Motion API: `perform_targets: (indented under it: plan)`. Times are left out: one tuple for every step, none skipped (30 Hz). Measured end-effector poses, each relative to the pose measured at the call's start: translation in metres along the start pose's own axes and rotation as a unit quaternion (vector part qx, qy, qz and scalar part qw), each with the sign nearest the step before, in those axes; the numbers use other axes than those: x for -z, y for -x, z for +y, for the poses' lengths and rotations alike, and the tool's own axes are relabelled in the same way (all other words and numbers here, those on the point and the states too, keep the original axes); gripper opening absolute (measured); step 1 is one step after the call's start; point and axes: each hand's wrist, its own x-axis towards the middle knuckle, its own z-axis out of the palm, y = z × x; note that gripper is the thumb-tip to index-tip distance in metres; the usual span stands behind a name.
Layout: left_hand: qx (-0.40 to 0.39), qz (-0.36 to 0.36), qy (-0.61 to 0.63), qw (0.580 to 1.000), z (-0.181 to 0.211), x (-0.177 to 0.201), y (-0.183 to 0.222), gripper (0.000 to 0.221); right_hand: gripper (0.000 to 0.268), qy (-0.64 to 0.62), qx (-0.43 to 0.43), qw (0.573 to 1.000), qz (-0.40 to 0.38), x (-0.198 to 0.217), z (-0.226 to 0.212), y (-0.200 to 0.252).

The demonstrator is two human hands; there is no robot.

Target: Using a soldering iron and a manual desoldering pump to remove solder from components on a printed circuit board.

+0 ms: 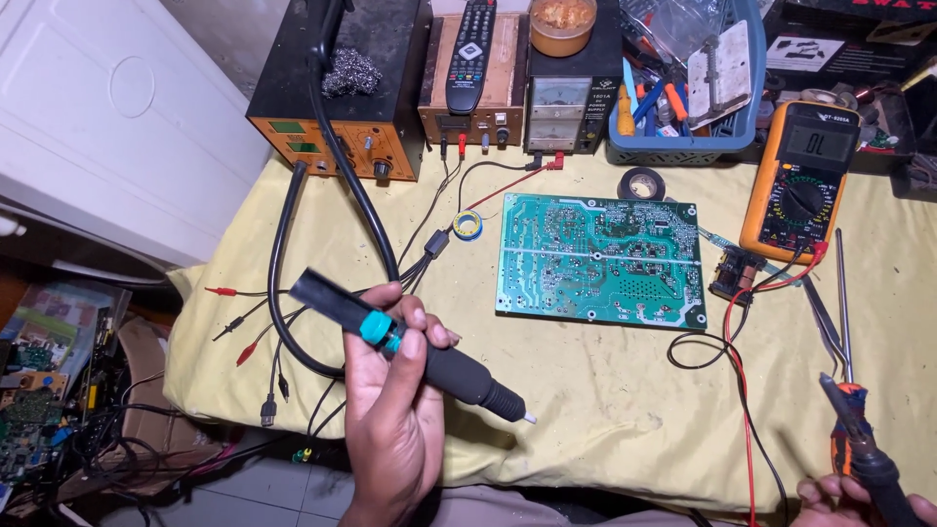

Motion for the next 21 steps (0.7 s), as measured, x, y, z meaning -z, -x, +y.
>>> perform_targets:
  plan:
    - [-0.029,-0.01,-0.023,0.999,-0.004,-0.001,-0.004,0.045,0.056,-0.003,-0.008,1.0,-0.004,-0.068,0.04,0.005]
    - [-0.057,-0.02,-0.046,0.997,-0.008,-0.001,-0.008,0.046,0.056,-0.006,-0.016,1.0,-0.007,-0.15,0.08,0.022]
    - [-0.056,-0.02,-0.046,0.997,-0.017,0.0,-0.015,0.046,0.056,-0.007,-0.016,1.0,-0.005,-0.229,0.102,0.01]
    - [-0.085,-0.051,-0.054,0.994,-0.026,0.001,-0.022,0.054,0.029,0.059,0.185,0.978,0.08,-0.309,0.119,0.019]
    - [-0.115,-0.082,-0.061,0.988,-0.035,0.002,-0.029,0.062,0.024,0.121,0.379,0.904,0.158,-0.383,0.131,0.046]
    - [-0.114,-0.083,-0.059,0.988,-0.045,0.005,-0.036,0.062,0.024,0.123,0.381,0.903,0.158,-0.401,0.136,0.041]
    - [-0.126,-0.084,-0.097,0.984,-0.056,0.008,-0.044,0.061,0.034,0.133,0.389,0.898,0.159,-0.419,0.142,0.036]
    - [-0.139,-0.086,-0.135,0.977,-0.065,0.01,-0.053,0.06,0.049,0.142,0.397,0.893,0.159,-0.438,0.148,0.03]
    - [-0.14,-0.088,-0.133,0.977,-0.075,0.01,-0.062,0.06,0.049,0.142,0.399,0.892,0.159,-0.457,0.148,0.022]
    - [-0.149,-0.094,-0.129,0.976,-0.085,0.012,-0.069,0.053,0.041,0.151,0.385,0.899,0.145,-0.474,0.149,0.016]
    - [-0.159,-0.1,-0.125,0.974,-0.096,0.015,-0.076,0.046,0.034,0.16,0.371,0.905,0.13,-0.492,0.151,0.009]
    - [-0.158,-0.099,-0.123,0.975,-0.103,0.018,-0.081,0.046,0.034,0.162,0.371,0.905,0.131,-0.504,0.149,0.006]
    - [-0.163,-0.098,-0.143,0.971,-0.109,0.021,-0.085,0.037,0.029,0.197,0.331,0.911,0.149,-0.518,0.147,0.003]
    - [-0.169,-0.096,-0.164,0.967,-0.115,0.024,-0.09,0.03,0.025,0.232,0.29,0.914,0.165,-0.531,0.147,-0.001]
    - [-0.169,-0.095,-0.162,0.967,-0.117,0.026,-0.092,0.03,0.025,0.233,0.29,0.913,0.165,-0.534,0.149,-0.005]
    - [-0.151,-0.097,-0.15,0.972,-0.119,0.028,-0.095,0.029,0.022,0.247,0.279,0.915,0.156,-0.537,0.152,-0.01]
    - [-0.132,-0.098,-0.138,0.977,-0.121,0.03,-0.098,0.028,0.019,0.261,0.269,0.916,0.147,-0.54,0.154,-0.015]
    - [-0.131,-0.096,-0.138,0.977,-0.121,0.03,-0.1,0.028,0.019,0.263,0.267,0.915,0.148,-0.541,0.157,-0.019]
    - [-0.133,-0.103,-0.138,0.976,-0.121,0.031,-0.102,0.028,0.018,0.268,0.265,0.915,0.145,-0.541,0.159,-0.023]
    - [-0.135,-0.11,-0.137,0.975,-0.122,0.031,-0.103,0.028,0.018,0.272,0.263,0.915,0.143,-0.541,0.162,-0.026]
    - [-0.133,-0.108,-0.137,0.976,-0.124,0.033,-0.104,0.028,0.018,0.275,0.261,0.914,0.144,-0.541,0.164,-0.028]
